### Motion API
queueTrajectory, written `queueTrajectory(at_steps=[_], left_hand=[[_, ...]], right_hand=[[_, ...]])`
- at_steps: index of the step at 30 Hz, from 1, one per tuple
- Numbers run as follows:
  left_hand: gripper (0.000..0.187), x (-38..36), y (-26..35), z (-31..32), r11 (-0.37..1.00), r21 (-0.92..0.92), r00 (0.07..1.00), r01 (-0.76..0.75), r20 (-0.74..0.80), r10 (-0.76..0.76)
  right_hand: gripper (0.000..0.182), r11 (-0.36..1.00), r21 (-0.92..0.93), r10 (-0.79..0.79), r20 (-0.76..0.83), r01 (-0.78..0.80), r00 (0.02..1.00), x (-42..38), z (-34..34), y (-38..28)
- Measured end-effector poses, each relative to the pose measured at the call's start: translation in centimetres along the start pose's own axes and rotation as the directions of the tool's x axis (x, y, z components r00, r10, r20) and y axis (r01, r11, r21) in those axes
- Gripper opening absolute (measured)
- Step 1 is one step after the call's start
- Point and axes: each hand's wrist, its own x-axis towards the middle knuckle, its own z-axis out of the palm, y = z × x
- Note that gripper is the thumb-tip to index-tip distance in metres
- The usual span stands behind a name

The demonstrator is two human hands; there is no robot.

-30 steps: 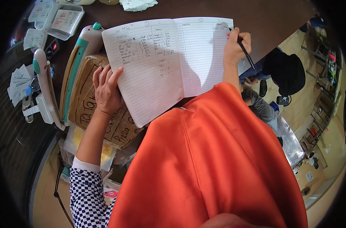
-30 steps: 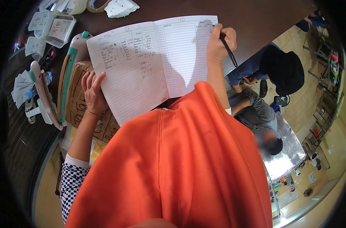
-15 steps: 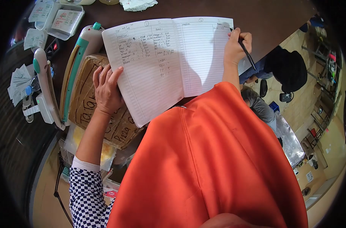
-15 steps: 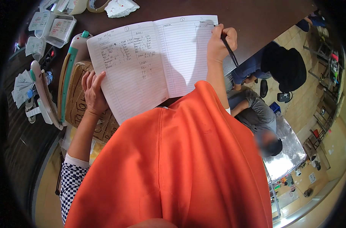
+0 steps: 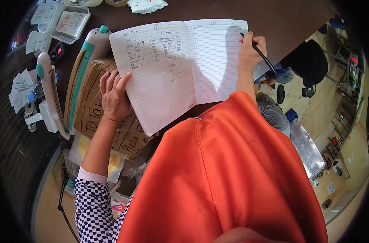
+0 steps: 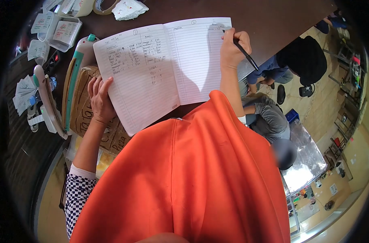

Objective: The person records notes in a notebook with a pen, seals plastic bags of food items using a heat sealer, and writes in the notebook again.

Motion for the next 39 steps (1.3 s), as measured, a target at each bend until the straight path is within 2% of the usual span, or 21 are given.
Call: queueTrajectory(at_steps=[10, 12, 16, 19, 21, 34, 36, 37, 39], left_hand=[[0.061, -0.2, -0.2, 0.1, 1.0, 0.01, 1.0, 0.01, 0.015, -0.01], [0.061, -0.1, -0.1, 0.1, 1.0, 0.012, 1.0, 0.014, 0.02, -0.014], [0.061, 0.0, 0.0, 0.0, 1.0, 0.0, 1.0, 0.005, 0.006, -0.005], [0.062, 0.0, -0.1, 0.1, 1.0, 0.001, 1.0, 0.004, 0.005, -0.004], [0.063, -0.1, -0.1, 0.0, 1.0, 0.002, 1.0, 0.002, 0.008, -0.003], [0.063, 0.1, 0.1, -0.1, 1.0, -0.002, 1.0, 0.012, 0.012, -0.012], [0.062, 0.1, 0.1, 0.0, 1.0, -0.003, 1.0, 0.01, 0.011, -0.01], [0.062, 0.1, 0.0, 0.0, 1.0, -0.002, 1.0, 0.009, 0.01, -0.009], [0.062, 0.0, 0.0, 0.0, 1.0, -0.001, 1.0, 0.008, 0.008, -0.008]], right_hand=[[0.031, 1.0, 0.01, -0.016, 0.02, 0.016, 1.0, 0.2, 0.2, 0.0], [0.03, 0.998, -0.04, -0.046, 0.026, 0.047, 0.999, 0.2, 0.0, 0.2], [0.03, 1.0, -0.021, -0.005, 0.001, 0.005, 1.0, 0.3, 0.3, 0.9], [0.029, 0.993, -0.077, -0.086, 0.003, 0.086, 0.996, 0.4, 0.3, 0.9], [0.029, 0.999, -0.036, -0.02, -0.013, 0.019, 1.0, 0.3, 0.4, 0.8], [0.029, 0.997, -0.038, -0.073, -0.021, 0.072, 0.997, 0.3, 0.3, 0.6], [0.029, 0.999, 0.02, 0.028, -0.049, -0.027, 0.998, 0.2, 0.4, 0.5], [0.029, 0.999, 0.02, 0.028, -0.047, -0.027, 0.998, 0.3, 0.4, 0.4], [0.029, 0.997, -0.035, -0.064, -0.038, 0.063, 0.997, 0.3, 0.3, 0.3]])
